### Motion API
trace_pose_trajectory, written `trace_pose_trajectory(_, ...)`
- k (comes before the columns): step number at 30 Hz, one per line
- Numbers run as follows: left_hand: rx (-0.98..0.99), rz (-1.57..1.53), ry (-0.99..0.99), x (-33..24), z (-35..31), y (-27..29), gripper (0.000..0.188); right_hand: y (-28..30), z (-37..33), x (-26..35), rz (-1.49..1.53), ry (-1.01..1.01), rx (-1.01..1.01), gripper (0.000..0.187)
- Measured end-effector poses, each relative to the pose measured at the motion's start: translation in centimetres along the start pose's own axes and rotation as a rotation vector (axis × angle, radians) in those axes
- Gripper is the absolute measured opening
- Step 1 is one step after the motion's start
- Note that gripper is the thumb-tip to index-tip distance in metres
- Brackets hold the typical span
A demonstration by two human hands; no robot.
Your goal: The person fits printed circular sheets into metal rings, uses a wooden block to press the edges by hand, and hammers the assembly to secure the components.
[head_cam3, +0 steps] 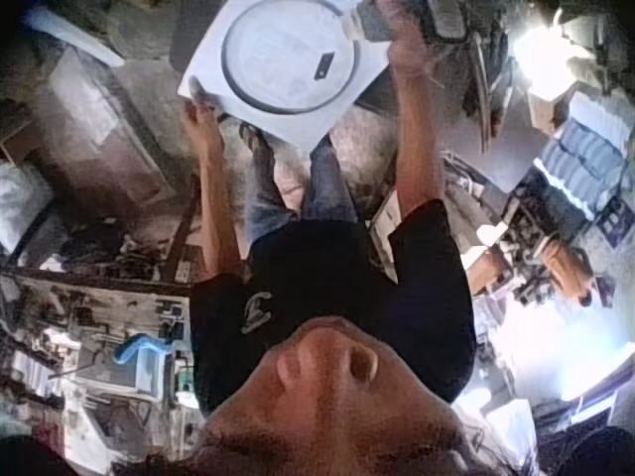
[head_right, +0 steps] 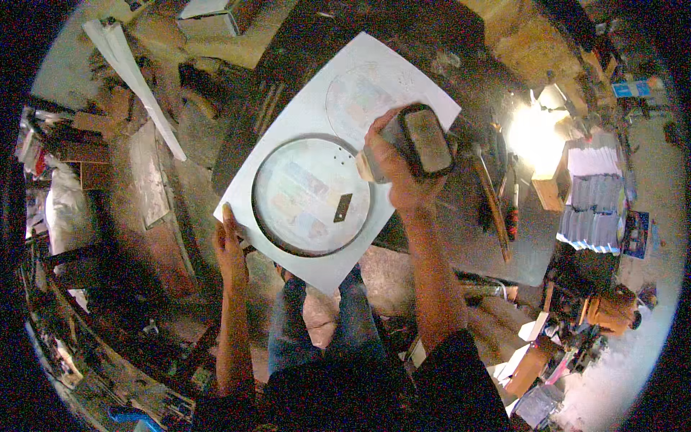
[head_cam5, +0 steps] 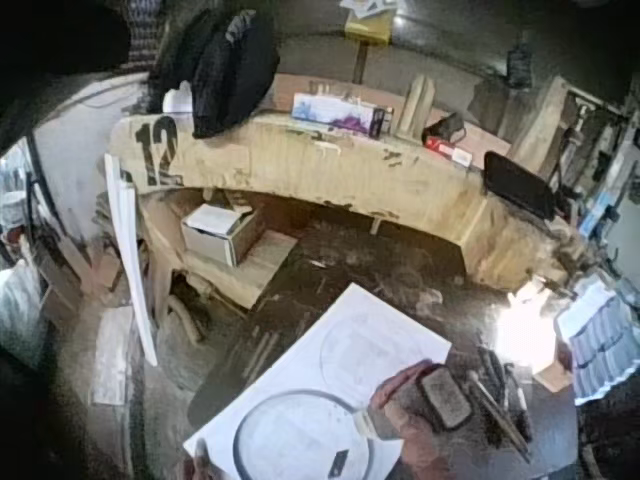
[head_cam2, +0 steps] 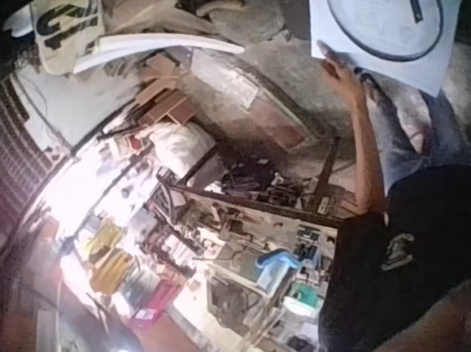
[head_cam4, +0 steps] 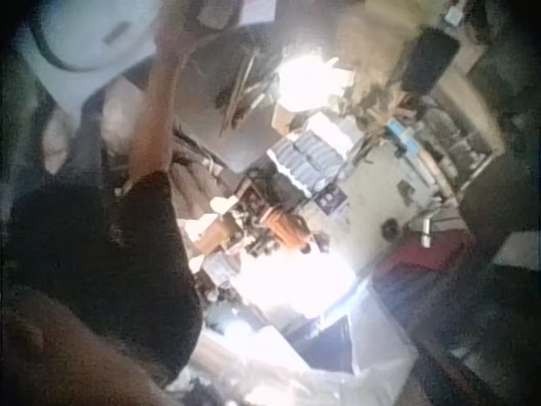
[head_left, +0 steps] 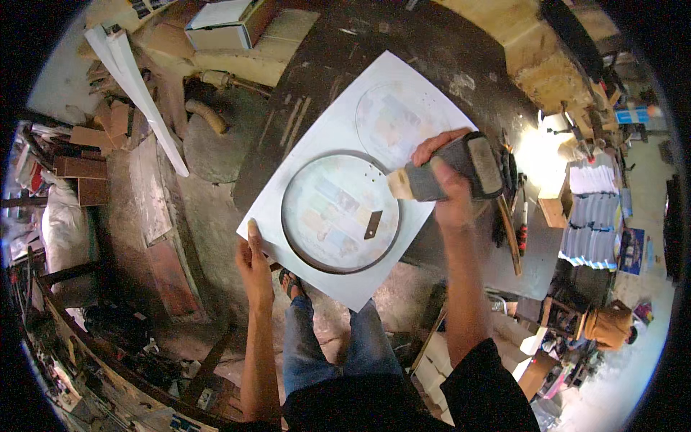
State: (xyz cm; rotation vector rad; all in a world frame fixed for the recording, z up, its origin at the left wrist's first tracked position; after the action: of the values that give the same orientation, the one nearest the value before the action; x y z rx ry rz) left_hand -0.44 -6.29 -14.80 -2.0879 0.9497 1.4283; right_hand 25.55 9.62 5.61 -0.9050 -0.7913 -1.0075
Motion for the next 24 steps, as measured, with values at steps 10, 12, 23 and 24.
trace_pose_trajectory(10, 0.157, -0.179, 0.495, 6.4, -11.8, -2.4, 0.072, 6.6, 0.4, -0.7, -0.052, -0.215, -0.38, 0.034)
trace_pose_trajectory(12, 0.043, -0.037, 0.383, 4.8, -9.6, -0.6, 0.068, 6.5, -0.9, 2.2, -0.221, -0.182, -0.412, 0.034)
trace_pose_trajectory(23, 0.051, 0.568, -0.394, -7.9, 12.0, 9.1, 0.052, 4.1, -8.9, 7.7, -0.949, -0.091, -0.213, 0.029)
trace_pose_trajectory(24, 0.069, 0.592, -0.441, -8.5, 12.0, 8.4, 0.053, 3.3, -9.5, 8.7, -1.252, 0.128, -0.018, 0.031)
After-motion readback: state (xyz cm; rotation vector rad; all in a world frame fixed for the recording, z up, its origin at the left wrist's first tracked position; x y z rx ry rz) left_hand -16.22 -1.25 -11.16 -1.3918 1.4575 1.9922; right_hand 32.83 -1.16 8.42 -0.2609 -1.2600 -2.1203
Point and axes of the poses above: each hand's wrist, its own z-axis towards the middle knuckle, its own y-axis out of the back of the hand, x = y × z, the point moved 5 cm from there along z, towards the middle knuckle, and after that the axes turned 4 degrees about -x, right-handed, at the moved point
